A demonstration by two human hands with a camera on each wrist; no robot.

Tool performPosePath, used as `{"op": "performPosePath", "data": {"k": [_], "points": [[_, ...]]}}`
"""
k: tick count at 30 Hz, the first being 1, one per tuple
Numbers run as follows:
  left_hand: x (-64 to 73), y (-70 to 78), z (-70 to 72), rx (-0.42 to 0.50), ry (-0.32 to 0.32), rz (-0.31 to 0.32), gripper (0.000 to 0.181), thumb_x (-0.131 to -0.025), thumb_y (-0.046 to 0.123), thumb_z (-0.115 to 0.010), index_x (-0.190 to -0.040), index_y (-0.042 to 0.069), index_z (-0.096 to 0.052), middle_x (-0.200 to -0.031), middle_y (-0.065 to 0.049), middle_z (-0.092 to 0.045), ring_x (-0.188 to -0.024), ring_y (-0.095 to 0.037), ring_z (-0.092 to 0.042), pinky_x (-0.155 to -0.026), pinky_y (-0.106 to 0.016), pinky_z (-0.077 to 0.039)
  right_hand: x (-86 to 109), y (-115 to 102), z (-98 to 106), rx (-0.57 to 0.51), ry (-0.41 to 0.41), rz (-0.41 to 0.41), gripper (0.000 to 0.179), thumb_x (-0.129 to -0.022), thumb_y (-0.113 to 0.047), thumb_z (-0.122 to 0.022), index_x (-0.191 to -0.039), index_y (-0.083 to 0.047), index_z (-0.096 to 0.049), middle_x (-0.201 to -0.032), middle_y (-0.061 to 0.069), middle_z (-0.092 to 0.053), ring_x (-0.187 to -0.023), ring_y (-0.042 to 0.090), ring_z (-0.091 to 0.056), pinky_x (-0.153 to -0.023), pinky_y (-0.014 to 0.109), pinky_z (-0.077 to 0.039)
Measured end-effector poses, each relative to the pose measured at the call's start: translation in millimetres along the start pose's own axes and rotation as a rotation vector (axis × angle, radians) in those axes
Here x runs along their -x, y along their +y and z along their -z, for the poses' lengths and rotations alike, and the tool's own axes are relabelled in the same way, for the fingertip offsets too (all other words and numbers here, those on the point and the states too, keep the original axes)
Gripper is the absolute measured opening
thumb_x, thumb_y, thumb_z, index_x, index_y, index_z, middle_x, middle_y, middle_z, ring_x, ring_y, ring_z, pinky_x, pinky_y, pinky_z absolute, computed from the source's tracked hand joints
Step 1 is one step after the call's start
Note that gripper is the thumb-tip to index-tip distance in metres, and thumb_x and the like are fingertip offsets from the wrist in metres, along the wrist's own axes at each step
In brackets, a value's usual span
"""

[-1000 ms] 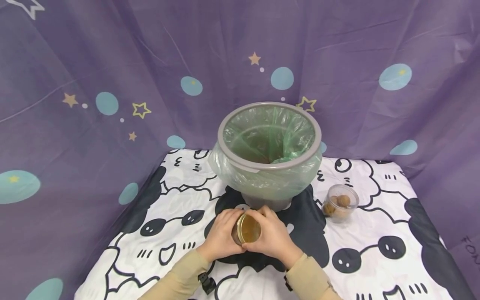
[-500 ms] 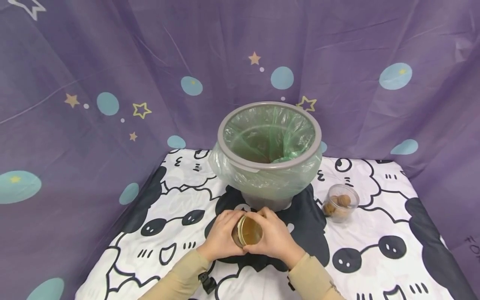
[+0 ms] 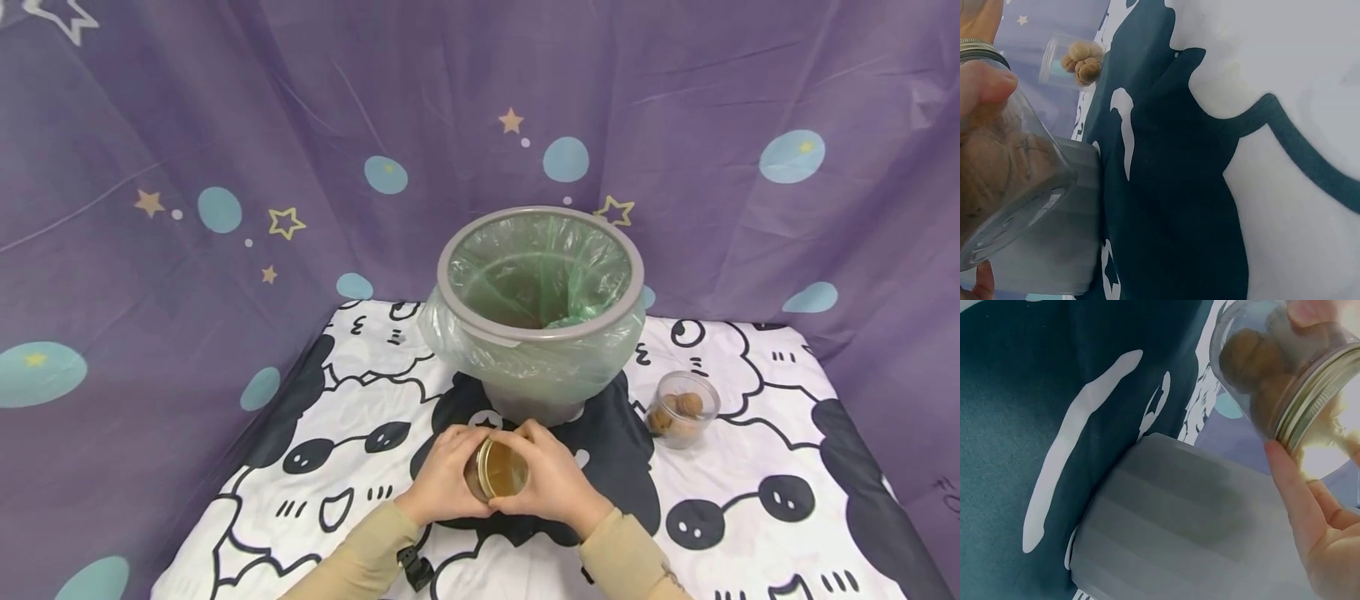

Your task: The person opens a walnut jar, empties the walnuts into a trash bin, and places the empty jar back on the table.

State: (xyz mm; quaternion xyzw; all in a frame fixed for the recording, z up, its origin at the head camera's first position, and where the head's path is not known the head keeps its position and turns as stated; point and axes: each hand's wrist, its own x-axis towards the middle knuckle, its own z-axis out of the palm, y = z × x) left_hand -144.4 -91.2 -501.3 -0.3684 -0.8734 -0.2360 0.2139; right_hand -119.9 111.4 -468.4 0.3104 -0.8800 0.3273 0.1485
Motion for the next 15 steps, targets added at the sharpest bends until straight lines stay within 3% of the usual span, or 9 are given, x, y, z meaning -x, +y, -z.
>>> {"op": "performPosePath", "data": {"k": [15], "points": [[4.8,-0.9,-3.2,0.062,-0.035,0.009,0.094,-0.042,0.044,-0.090,-0.123,0.010,-0.056,-0.113,-0.001,-0.064,-0.102,-0.019,-0.056,-0.082,-0.037,-0.048,1.0,2.3,-2.3,0.014,-0.025,0.078,0.076,-0.055,-0.037,-0.090,-0.121,-0.014,-0.061,-0.095,-0.002,-0.052,-0.082,0.011,-0.054,-0.070,0.027,-0.052]]}}
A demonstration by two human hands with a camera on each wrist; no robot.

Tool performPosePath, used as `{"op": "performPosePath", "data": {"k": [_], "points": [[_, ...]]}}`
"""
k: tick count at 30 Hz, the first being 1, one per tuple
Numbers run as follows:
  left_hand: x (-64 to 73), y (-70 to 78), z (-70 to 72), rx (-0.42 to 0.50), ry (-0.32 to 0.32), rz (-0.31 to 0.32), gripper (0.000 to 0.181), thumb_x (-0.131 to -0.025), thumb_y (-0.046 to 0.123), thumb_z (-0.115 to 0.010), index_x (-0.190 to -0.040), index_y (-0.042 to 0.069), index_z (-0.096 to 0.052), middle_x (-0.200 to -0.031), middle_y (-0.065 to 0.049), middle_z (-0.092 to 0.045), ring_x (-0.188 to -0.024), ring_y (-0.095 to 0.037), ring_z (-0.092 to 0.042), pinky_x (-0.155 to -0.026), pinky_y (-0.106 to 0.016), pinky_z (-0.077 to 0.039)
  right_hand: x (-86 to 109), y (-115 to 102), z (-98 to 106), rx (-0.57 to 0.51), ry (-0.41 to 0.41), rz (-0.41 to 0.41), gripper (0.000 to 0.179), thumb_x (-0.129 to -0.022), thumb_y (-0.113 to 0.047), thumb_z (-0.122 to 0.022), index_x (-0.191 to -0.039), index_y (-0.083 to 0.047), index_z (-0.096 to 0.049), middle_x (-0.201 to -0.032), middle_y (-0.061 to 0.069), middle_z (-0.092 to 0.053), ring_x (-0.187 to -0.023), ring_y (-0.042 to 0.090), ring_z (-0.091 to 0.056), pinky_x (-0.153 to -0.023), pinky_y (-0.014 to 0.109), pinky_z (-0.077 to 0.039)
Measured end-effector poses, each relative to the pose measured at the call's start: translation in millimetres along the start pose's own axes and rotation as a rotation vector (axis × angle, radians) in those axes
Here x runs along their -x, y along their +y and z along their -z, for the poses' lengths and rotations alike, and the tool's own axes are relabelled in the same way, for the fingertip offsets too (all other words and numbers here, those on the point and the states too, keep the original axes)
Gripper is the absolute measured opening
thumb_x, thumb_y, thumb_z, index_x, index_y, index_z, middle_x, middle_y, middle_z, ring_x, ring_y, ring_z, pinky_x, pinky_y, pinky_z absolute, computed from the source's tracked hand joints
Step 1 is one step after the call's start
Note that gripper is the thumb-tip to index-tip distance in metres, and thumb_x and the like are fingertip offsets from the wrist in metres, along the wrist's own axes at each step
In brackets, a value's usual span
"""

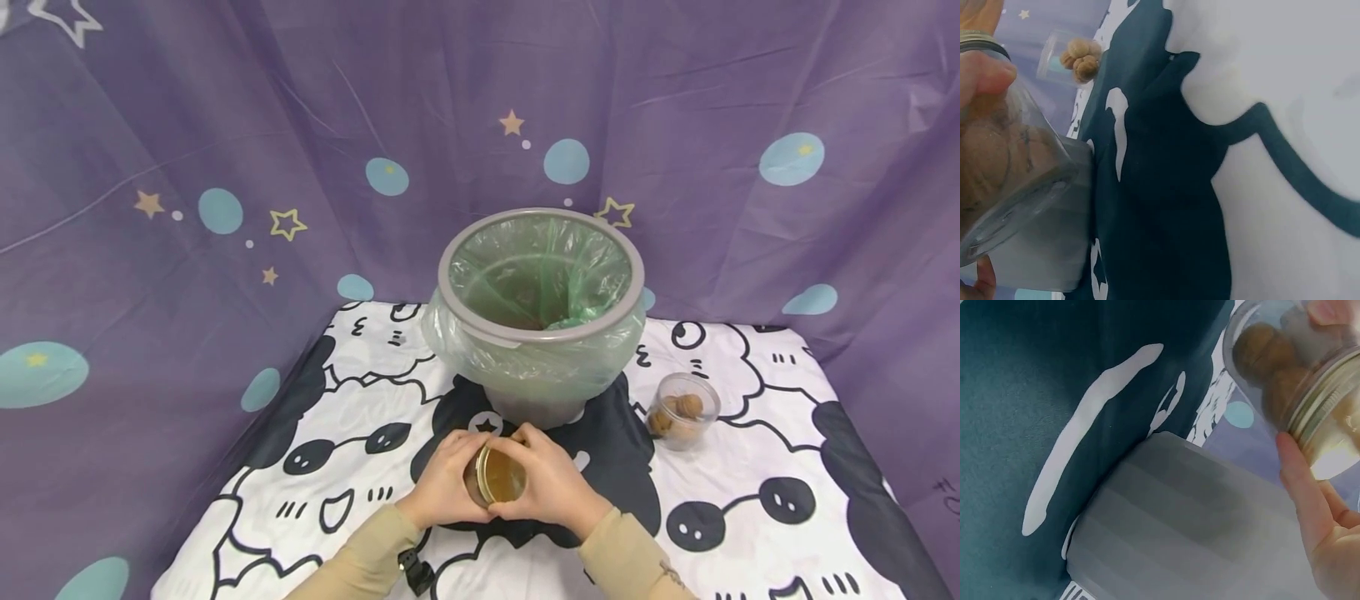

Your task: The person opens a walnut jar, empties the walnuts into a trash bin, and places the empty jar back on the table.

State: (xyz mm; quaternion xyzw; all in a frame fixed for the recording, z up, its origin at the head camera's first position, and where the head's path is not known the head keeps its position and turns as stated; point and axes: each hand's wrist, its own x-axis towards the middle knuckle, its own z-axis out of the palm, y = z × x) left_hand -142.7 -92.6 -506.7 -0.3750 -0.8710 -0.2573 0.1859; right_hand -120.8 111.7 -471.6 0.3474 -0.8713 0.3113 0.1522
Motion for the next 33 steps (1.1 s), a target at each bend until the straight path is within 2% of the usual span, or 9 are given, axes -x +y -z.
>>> {"op": "performPosePath", "data": {"k": [6,11,15,20,26,30,33], "points": [[1.3,0.0,1.8,0.040,-0.060,0.035,0.094,-0.044,0.044,-0.090,-0.125,0.011,-0.055,-0.116,0.001,-0.063,-0.106,-0.018,-0.055,-0.088,-0.037,-0.048,0.8,2.0,-3.6,-0.012,0.012,0.038,0.075,-0.054,-0.035,-0.090,-0.120,-0.015,-0.062,-0.095,-0.002,-0.052,-0.082,0.010,-0.055,-0.070,0.026,-0.053],[4.8,-1.5,2.3,0.109,-0.126,0.046,0.094,-0.047,0.043,-0.090,-0.127,0.012,-0.052,-0.118,0.001,-0.061,-0.107,-0.018,-0.054,-0.093,-0.036,-0.047,1.8,3.2,-3.4,0.007,-0.028,0.091,0.075,-0.055,-0.037,-0.089,-0.122,-0.017,-0.061,-0.099,-0.002,-0.052,-0.085,0.011,-0.055,-0.073,0.027,-0.053],[2.1,-3.2,2.2,0.155,-0.157,0.046,0.093,-0.049,0.042,-0.090,-0.128,0.013,-0.051,-0.119,0.002,-0.061,-0.108,-0.016,-0.054,-0.095,-0.032,-0.045,-0.2,4.4,0.3,0.016,-0.058,0.103,0.076,-0.054,-0.037,-0.089,-0.122,-0.019,-0.061,-0.101,-0.002,-0.052,-0.087,0.010,-0.055,-0.075,0.028,-0.053],[1.1,-3.3,2.8,0.121,-0.172,0.053,0.093,-0.049,0.044,-0.089,-0.128,0.013,-0.052,-0.119,0.003,-0.061,-0.106,-0.014,-0.055,-0.095,-0.032,-0.045,-2.0,4.1,3.2,-0.002,-0.092,0.087,0.076,-0.055,-0.035,-0.089,-0.124,-0.018,-0.059,-0.104,0.000,-0.052,-0.089,0.012,-0.054,-0.075,0.028,-0.053],[5.4,1.7,3.6,0.048,-0.167,0.133,0.094,-0.053,0.046,-0.087,-0.132,0.014,-0.048,-0.122,0.000,-0.060,-0.108,-0.017,-0.052,-0.091,-0.041,-0.045,-0.8,2.4,3.3,-0.075,-0.135,0.012,0.079,-0.065,-0.031,-0.087,-0.133,-0.014,-0.052,-0.116,0.008,-0.051,-0.100,0.020,-0.054,-0.079,0.032,-0.054],[3.9,4.2,4.4,-0.015,-0.152,0.143,0.093,-0.054,0.047,-0.086,-0.133,0.016,-0.047,-0.123,0.000,-0.058,-0.109,-0.017,-0.050,-0.090,-0.041,-0.044,-0.3,-0.8,3.4,-0.095,-0.119,-0.102,0.075,-0.069,-0.036,-0.084,-0.133,-0.012,-0.051,-0.116,0.012,-0.053,-0.093,0.020,-0.058,-0.070,0.028,-0.053],[2.2,5.8,4.4,-0.064,-0.131,0.143,0.093,-0.053,0.048,-0.086,-0.131,0.015,-0.048,-0.122,0.000,-0.058,-0.109,-0.018,-0.051,-0.088,-0.038,-0.044,-0.9,-3.5,2.4,-0.075,-0.081,-0.165,0.073,-0.070,-0.038,-0.082,-0.130,-0.010,-0.053,-0.113,0.013,-0.056,-0.090,0.021,-0.061,-0.069,0.030,-0.054]]}}
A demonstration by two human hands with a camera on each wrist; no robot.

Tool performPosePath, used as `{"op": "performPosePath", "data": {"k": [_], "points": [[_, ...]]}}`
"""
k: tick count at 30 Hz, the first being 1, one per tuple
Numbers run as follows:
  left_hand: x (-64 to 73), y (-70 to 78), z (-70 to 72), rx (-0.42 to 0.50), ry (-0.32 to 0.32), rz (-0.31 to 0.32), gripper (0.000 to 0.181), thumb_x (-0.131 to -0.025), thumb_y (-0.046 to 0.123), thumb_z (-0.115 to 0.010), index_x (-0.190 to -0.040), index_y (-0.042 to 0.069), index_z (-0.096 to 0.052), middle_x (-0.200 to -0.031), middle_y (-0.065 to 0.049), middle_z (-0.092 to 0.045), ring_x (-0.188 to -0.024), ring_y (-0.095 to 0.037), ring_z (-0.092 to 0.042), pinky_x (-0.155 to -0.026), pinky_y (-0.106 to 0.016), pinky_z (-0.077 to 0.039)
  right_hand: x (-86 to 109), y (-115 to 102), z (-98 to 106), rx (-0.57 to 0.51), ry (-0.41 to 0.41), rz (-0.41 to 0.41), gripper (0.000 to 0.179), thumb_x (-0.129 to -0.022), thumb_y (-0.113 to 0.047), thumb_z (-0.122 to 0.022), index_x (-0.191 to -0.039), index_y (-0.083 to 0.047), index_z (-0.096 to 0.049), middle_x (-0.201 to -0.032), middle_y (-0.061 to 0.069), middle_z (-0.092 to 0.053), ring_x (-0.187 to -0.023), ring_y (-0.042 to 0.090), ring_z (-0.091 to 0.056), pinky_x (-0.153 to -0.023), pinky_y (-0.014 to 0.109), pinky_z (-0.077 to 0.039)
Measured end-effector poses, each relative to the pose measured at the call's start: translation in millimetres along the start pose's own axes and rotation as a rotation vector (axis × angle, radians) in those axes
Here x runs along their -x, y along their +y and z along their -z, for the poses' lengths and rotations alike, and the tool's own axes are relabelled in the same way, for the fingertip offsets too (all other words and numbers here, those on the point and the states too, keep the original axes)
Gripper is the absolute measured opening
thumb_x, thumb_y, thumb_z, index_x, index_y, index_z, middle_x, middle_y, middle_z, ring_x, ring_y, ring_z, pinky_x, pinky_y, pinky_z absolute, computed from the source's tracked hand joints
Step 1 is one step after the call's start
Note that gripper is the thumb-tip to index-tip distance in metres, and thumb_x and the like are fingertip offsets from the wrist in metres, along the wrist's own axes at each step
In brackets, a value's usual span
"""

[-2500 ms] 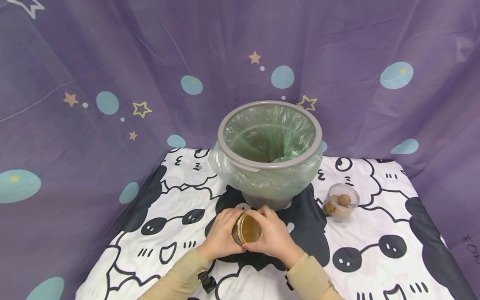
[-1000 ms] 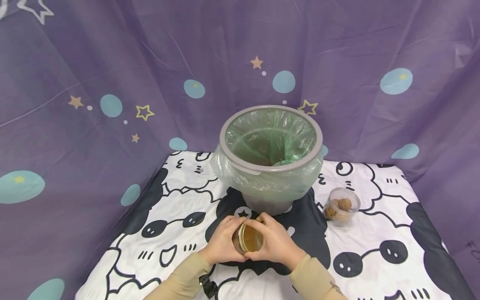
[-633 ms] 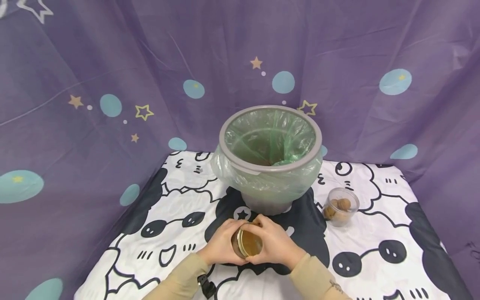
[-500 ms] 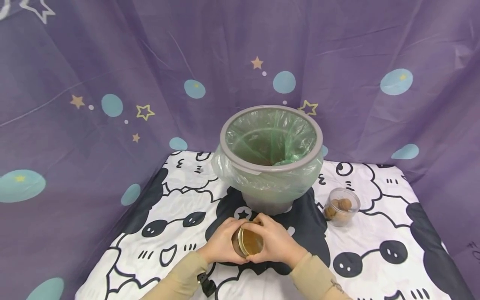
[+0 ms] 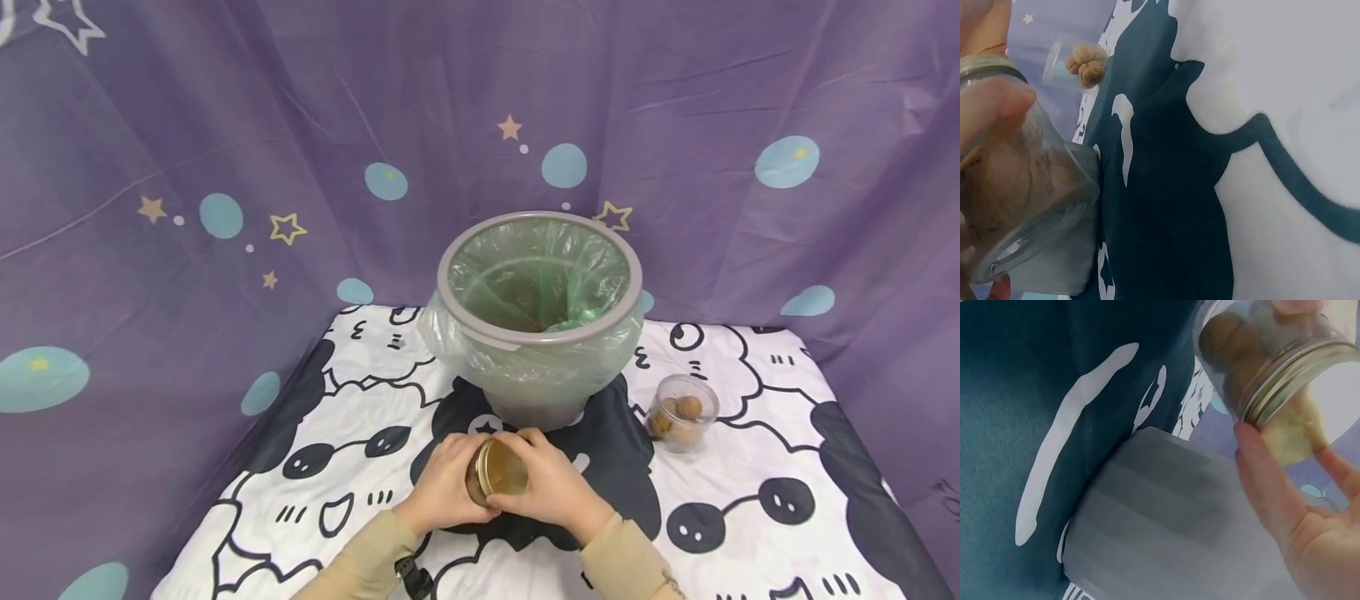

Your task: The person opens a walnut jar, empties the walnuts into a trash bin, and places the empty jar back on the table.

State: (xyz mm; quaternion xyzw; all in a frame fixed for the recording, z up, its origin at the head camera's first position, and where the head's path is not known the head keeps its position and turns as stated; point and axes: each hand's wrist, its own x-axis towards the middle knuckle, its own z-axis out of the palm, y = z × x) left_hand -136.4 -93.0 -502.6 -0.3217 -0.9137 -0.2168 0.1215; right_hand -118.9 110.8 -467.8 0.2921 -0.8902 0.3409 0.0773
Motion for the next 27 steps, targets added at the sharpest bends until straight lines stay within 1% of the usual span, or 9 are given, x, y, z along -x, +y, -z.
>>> {"op": "performPosePath", "data": {"k": [3,6,10,13,18,21,27], "points": [[-0.9,2.2,-0.9,-0.045,0.024,-0.001,0.093,-0.052,0.049,-0.086,-0.130,0.015,-0.049,-0.121,0.000,-0.059,-0.107,-0.017,-0.051,-0.086,-0.037,-0.045,0.6,-2.3,-1.6,0.027,0.032,-0.043,0.074,-0.068,-0.037,-0.083,-0.130,-0.009,-0.054,-0.112,0.013,-0.058,-0.093,0.023,-0.062,-0.073,0.036,-0.055],[-1.8,3.6,-1.7,-0.072,0.032,-0.006,0.093,-0.051,0.050,-0.085,-0.130,0.015,-0.049,-0.121,0.000,-0.058,-0.106,-0.017,-0.051,-0.085,-0.036,-0.045,1.0,-4.3,-2.5,0.024,0.039,-0.091,0.074,-0.067,-0.037,-0.084,-0.129,-0.009,-0.055,-0.112,0.013,-0.059,-0.094,0.024,-0.062,-0.073,0.038,-0.054],[-2.8,4.4,-2.5,-0.071,0.044,-0.007,0.093,-0.052,0.050,-0.085,-0.129,0.014,-0.049,-0.120,0.000,-0.059,-0.106,-0.017,-0.051,-0.084,-0.036,-0.045,1.0,-6.5,-2.1,0.020,0.029,-0.155,0.075,-0.066,-0.037,-0.084,-0.129,-0.010,-0.056,-0.112,0.013,-0.059,-0.094,0.025,-0.062,-0.073,0.038,-0.054],[-3.3,4.8,-2.9,-0.063,0.050,-0.005,0.092,-0.051,0.050,-0.086,-0.129,0.015,-0.050,-0.120,0.000,-0.059,-0.105,-0.017,-0.052,-0.084,-0.035,-0.045,1.2,-7.6,-1.4,0.013,0.020,-0.178,0.073,-0.066,-0.037,-0.084,-0.129,-0.011,-0.056,-0.111,0.013,-0.059,-0.093,0.025,-0.062,-0.072,0.038,-0.054],[-4.2,5.4,-3.0,-0.052,0.065,-0.014,0.091,-0.049,0.049,-0.086,-0.127,0.017,-0.051,-0.117,0.002,-0.061,-0.101,-0.017,-0.052,-0.081,-0.034,-0.044,1.4,-8.5,-0.5,0.002,0.030,-0.165,0.072,-0.066,-0.035,-0.085,-0.127,-0.009,-0.057,-0.105,0.010,-0.058,-0.087,0.024,-0.061,-0.069,0.036,-0.054],[-4.6,5.0,-3.2,-0.060,0.080,-0.022,0.091,-0.048,0.049,-0.086,-0.126,0.017,-0.052,-0.116,0.002,-0.062,-0.100,-0.017,-0.052,-0.079,-0.033,-0.044,1.7,-8.3,0.0,0.001,0.039,-0.149,0.071,-0.065,-0.034,-0.085,-0.126,-0.009,-0.058,-0.103,0.009,-0.058,-0.086,0.022,-0.061,-0.068,0.034,-0.053],[-5.0,3.5,-3.7,-0.069,0.111,-0.051,0.091,-0.047,0.048,-0.087,-0.125,0.016,-0.053,-0.113,0.003,-0.064,-0.097,-0.016,-0.053,-0.076,-0.032,-0.044,3.0,-6.4,0.8,0.020,0.073,-0.087,0.070,-0.064,-0.035,-0.086,-0.124,-0.011,-0.060,-0.102,0.008,-0.059,-0.084,0.021,-0.061,-0.066,0.031,-0.053]]}}
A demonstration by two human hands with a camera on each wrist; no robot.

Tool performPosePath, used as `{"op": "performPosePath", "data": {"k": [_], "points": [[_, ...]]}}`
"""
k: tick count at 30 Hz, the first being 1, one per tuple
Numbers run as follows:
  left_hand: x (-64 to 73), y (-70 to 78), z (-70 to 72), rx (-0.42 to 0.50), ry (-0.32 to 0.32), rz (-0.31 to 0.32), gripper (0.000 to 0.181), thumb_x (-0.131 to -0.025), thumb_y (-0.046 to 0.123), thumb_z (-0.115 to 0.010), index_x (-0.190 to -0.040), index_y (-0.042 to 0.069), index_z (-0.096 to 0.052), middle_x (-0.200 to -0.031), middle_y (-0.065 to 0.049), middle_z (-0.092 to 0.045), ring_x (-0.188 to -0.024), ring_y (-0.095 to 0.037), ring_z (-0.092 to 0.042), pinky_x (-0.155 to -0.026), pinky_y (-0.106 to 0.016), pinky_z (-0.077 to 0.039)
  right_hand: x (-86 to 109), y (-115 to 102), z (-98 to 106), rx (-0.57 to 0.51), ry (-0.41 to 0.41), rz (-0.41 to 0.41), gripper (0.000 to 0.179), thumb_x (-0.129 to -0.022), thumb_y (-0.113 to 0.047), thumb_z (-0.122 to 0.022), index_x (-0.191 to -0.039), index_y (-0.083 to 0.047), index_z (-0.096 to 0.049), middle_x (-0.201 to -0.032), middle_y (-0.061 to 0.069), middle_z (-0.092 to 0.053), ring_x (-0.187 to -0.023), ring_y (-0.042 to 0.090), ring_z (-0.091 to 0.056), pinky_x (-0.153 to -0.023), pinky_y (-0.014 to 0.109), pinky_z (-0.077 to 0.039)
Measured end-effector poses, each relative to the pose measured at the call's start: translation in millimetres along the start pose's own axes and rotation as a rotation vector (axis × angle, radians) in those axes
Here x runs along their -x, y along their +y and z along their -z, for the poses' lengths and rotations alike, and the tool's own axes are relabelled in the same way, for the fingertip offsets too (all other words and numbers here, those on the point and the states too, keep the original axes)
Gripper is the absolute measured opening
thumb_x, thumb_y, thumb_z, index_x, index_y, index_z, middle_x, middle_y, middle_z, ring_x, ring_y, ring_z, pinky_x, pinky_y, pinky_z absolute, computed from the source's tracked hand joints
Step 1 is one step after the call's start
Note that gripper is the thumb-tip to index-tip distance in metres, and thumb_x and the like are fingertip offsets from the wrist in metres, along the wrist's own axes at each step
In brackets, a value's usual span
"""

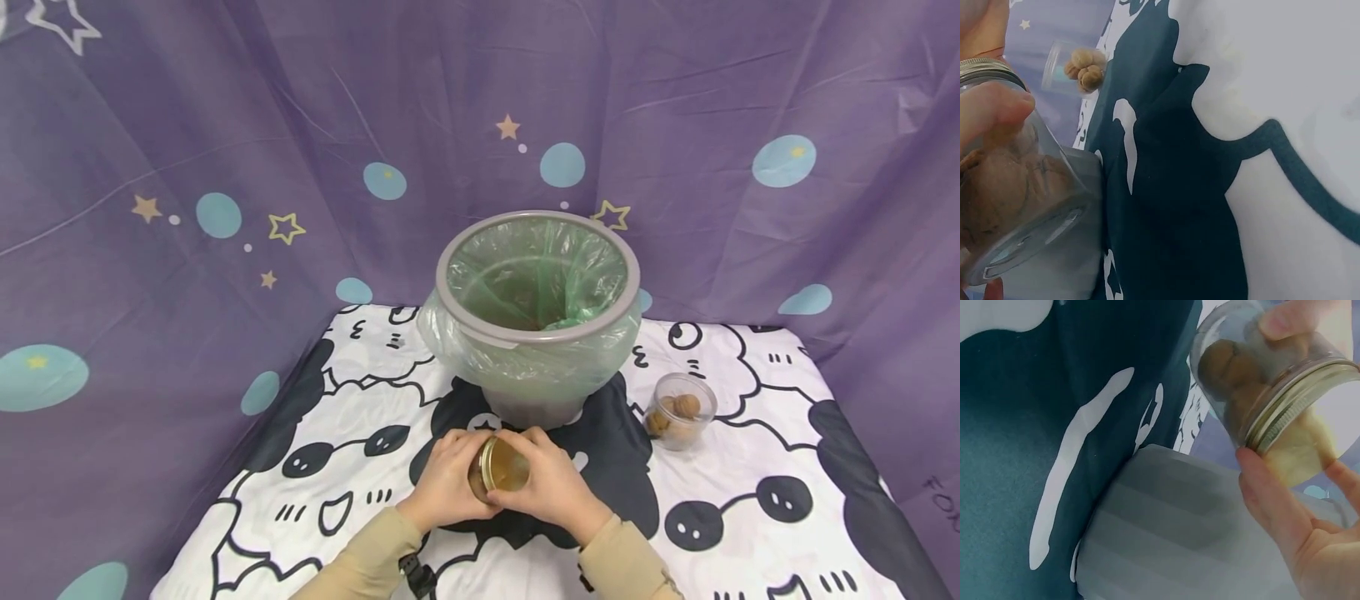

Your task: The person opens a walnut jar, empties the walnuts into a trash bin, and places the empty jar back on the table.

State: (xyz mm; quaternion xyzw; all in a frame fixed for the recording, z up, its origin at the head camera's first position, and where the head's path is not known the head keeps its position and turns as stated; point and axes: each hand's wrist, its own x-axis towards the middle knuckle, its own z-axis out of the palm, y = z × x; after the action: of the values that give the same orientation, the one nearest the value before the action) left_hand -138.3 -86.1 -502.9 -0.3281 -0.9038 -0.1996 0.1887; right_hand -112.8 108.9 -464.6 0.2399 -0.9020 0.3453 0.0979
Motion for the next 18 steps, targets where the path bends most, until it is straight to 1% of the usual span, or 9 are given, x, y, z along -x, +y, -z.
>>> {"op": "performPosePath", "data": {"k": [3,6,10,13,16,18], "points": [[-0.8,-1.0,0.1,-0.001,0.010,-0.010,0.091,-0.046,0.050,-0.086,-0.124,0.016,-0.054,-0.112,0.003,-0.064,-0.097,-0.015,-0.053,-0.076,-0.033,-0.044,0.1,2.4,-0.1,0.000,0.011,0.019,0.070,-0.064,-0.036,-0.086,-0.124,-0.011,-0.060,-0.102,0.007,-0.059,-0.084,0.019,-0.061,-0.066,0.030,-0.053],[-0.5,-1.3,0.4,0.021,0.001,-0.012,0.092,-0.045,0.049,-0.087,-0.124,0.015,-0.055,-0.113,0.003,-0.065,-0.096,-0.015,-0.053,-0.077,-0.034,-0.045,0.3,4.9,-0.7,-0.012,0.013,0.038,0.068,-0.064,-0.037,-0.086,-0.123,-0.013,-0.061,-0.103,0.005,-0.059,-0.084,0.019,-0.062,-0.067,0.030,-0.053],[1.8,-0.9,-0.5,0.062,-0.023,0.016,0.094,-0.045,0.048,-0.088,-0.126,0.013,-0.055,-0.114,0.000,-0.065,-0.097,-0.016,-0.054,-0.082,-0.036,-0.047,-0.8,7.7,-1.7,-0.025,0.005,0.094,0.065,-0.065,-0.036,-0.086,-0.122,-0.015,-0.062,-0.104,0.004,-0.059,-0.086,0.020,-0.063,-0.069,0.031,-0.055],[3.0,-0.6,-2.4,0.069,-0.025,0.030,0.093,-0.046,0.049,-0.087,-0.126,0.012,-0.055,-0.115,-0.001,-0.066,-0.096,-0.016,-0.054,-0.085,-0.037,-0.047,-1.4,9.1,-1.5,-0.035,0.000,0.120,0.066,-0.064,-0.034,-0.087,-0.122,-0.014,-0.062,-0.105,0.004,-0.059,-0.088,0.020,-0.063,-0.070,0.031,-0.055],[2.5,-1.5,-3.4,0.088,-0.025,0.014,0.092,-0.046,0.047,-0.088,-0.125,0.011,-0.055,-0.114,-0.001,-0.066,-0.095,-0.015,-0.054,-0.084,-0.035,-0.047,-1.1,10.1,-0.5,-0.050,-0.012,0.126,0.066,-0.063,-0.031,-0.087,-0.122,-0.014,-0.062,-0.106,0.003,-0.058,-0.089,0.020,-0.062,-0.070,0.031,-0.055],[2.2,-2.6,-2.9,0.115,-0.040,0.003,0.093,-0.045,0.046,-0.089,-0.125,0.010,-0.056,-0.113,0.000,-0.066,-0.095,-0.014,-0.054,-0.084,-0.034,-0.046,-0.7,11.0,-0.2,-0.056,-0.029,0.139,0.067,-0.063,-0.031,-0.088,-0.123,-0.015,-0.062,-0.107,0.004,-0.058,-0.090,0.020,-0.062,-0.070,0.030,-0.055]]}}
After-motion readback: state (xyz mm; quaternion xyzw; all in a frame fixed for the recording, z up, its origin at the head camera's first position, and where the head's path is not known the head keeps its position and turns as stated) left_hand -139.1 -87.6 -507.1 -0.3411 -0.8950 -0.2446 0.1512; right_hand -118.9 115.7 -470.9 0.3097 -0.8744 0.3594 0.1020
